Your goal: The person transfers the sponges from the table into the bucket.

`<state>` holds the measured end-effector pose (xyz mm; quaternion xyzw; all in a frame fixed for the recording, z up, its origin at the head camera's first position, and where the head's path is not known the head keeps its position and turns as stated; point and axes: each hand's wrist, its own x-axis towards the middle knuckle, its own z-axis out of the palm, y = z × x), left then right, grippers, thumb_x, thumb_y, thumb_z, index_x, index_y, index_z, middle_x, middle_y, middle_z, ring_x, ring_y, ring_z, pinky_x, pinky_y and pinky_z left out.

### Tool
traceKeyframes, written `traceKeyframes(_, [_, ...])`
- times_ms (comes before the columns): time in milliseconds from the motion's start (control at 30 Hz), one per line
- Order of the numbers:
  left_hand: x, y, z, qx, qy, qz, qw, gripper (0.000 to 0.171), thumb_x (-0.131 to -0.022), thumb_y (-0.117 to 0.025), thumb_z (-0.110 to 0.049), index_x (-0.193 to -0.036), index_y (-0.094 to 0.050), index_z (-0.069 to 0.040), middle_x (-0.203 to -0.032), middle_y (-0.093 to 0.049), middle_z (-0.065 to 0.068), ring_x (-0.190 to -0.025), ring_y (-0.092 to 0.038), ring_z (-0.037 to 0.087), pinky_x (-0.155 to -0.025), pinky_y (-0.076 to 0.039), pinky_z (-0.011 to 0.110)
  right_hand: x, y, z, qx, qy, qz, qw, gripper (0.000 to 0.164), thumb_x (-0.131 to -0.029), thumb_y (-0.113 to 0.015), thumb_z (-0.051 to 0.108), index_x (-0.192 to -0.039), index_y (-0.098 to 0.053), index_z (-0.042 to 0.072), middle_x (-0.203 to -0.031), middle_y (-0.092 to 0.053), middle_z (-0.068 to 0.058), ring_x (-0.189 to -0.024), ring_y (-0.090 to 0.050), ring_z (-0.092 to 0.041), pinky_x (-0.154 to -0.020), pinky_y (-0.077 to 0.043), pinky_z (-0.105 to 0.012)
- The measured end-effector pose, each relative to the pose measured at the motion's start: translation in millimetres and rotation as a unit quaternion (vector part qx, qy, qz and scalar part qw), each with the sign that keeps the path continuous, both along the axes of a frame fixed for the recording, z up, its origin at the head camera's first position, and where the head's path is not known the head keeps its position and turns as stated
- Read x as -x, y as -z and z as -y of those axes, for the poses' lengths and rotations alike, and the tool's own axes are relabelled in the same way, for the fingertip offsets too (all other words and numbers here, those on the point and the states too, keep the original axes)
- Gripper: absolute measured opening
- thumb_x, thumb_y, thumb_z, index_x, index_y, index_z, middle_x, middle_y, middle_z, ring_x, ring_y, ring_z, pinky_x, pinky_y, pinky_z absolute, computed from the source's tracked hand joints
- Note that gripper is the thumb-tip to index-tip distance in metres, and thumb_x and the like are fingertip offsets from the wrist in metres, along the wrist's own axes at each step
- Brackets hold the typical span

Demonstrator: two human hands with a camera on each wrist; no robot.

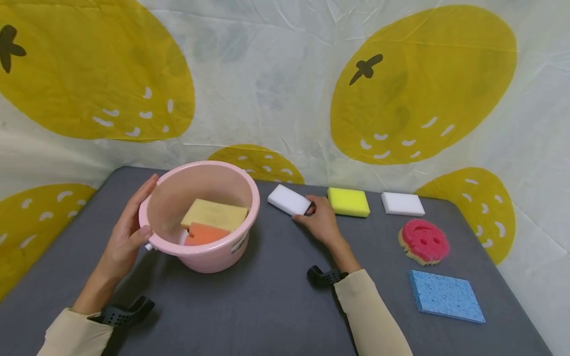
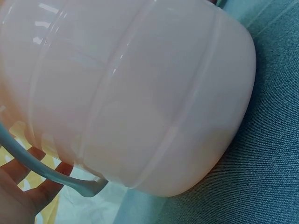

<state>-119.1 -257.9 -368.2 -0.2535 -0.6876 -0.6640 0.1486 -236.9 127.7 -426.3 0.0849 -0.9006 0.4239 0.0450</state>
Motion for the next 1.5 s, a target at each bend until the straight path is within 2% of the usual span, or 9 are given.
traceKeyframes(200, [-0.5,-1.5,-1,0.008,-0.006,0.012,0.9999,0.074,-0.084,-0.051,-0.004,-0.152,-0.022,-0.007,-0.158,-0.013,0.010,-0.138,-0.016,0.027,-0.100,-0.035,0.017,-2.0,-6.1,-2,0.033,-0.009,0.003,0.999,0.066,-0.078,-0.080,0.020,-0.133,-0.051,-0.003,-0.108,-0.053,-0.017,-0.087,-0.054,-0.025,-0.074,-0.047,-0.034])
traceKeyframes(400, [0.3,-0.5,-1,0.002,0.000,0.009,1.0000,0.074,-0.084,-0.051,-0.004,-0.152,-0.022,-0.006,-0.158,-0.013,0.011,-0.138,-0.016,0.026,-0.101,-0.034,0.018,-8.5,-27.9,-2,0.081,-0.031,0.000,0.996,0.065,-0.080,-0.078,0.020,-0.134,-0.049,0.000,-0.115,-0.053,-0.014,-0.093,-0.059,-0.026,-0.078,-0.051,-0.037])
traceKeyframes(733, [0.5,0.8,0,-0.005,0.003,0.000,1.0000,0.074,-0.084,-0.051,-0.003,-0.152,-0.022,-0.004,-0.158,-0.013,0.012,-0.138,-0.016,0.027,-0.102,-0.033,0.018,-22.1,-65.3,4,0.140,-0.080,-0.070,0.985,0.057,-0.079,-0.078,0.016,-0.129,-0.054,0.002,-0.120,-0.049,-0.012,-0.103,-0.056,-0.025,-0.086,-0.050,-0.039])
traceKeyframes(1000, [0.4,2.2,-1,-0.007,0.006,-0.006,0.9999,0.073,-0.084,-0.051,-0.002,-0.151,-0.022,-0.003,-0.157,-0.013,0.014,-0.138,-0.016,0.027,-0.103,-0.033,0.018,-34.5,-101.1,14,0.147,-0.108,-0.112,0.977,0.060,-0.079,-0.078,0.013,-0.131,-0.053,0.000,-0.122,-0.047,-0.013,-0.105,-0.054,-0.025,-0.089,-0.049,-0.043])
traceKeyframes(1233, [-0.3,4.1,0,-0.005,0.012,-0.013,0.9998,0.073,-0.084,-0.049,-0.001,-0.151,-0.020,-0.002,-0.157,-0.012,0.015,-0.136,-0.017,0.029,-0.102,-0.034,0.019,-57.3,-134.4,30,0.134,-0.150,-0.120,0.972,0.059,-0.080,-0.074,0.000,-0.131,-0.047,-0.011,-0.126,-0.045,-0.026,-0.105,-0.054,-0.036,-0.087,-0.049,-0.045])
traceKeyframes(1300, [-0.1,4.2,0,-0.003,0.010,-0.012,0.9999,0.073,-0.084,-0.049,-0.001,-0.152,-0.020,-0.003,-0.157,-0.012,0.015,-0.136,-0.017,0.029,-0.101,-0.034,0.018,-56.6,-134.8,32,0.122,-0.157,-0.124,0.972,0.059,-0.080,-0.074,0.000,-0.132,-0.048,-0.010,-0.126,-0.046,-0.024,-0.104,-0.055,-0.033,-0.086,-0.050,-0.042])
traceKeyframes(1500, [0.5,3.9,0,0.001,0.006,-0.007,1.0000,0.074,-0.084,-0.050,-0.002,-0.152,-0.020,-0.004,-0.157,-0.012,0.013,-0.136,-0.017,0.028,-0.100,-0.036,0.018,-40.5,-120.4,38,0.111,-0.181,-0.139,0.967,0.065,-0.078,-0.079,0.011,-0.135,-0.050,0.001,-0.127,-0.048,-0.015,-0.104,-0.057,-0.026,-0.084,-0.052,-0.034])
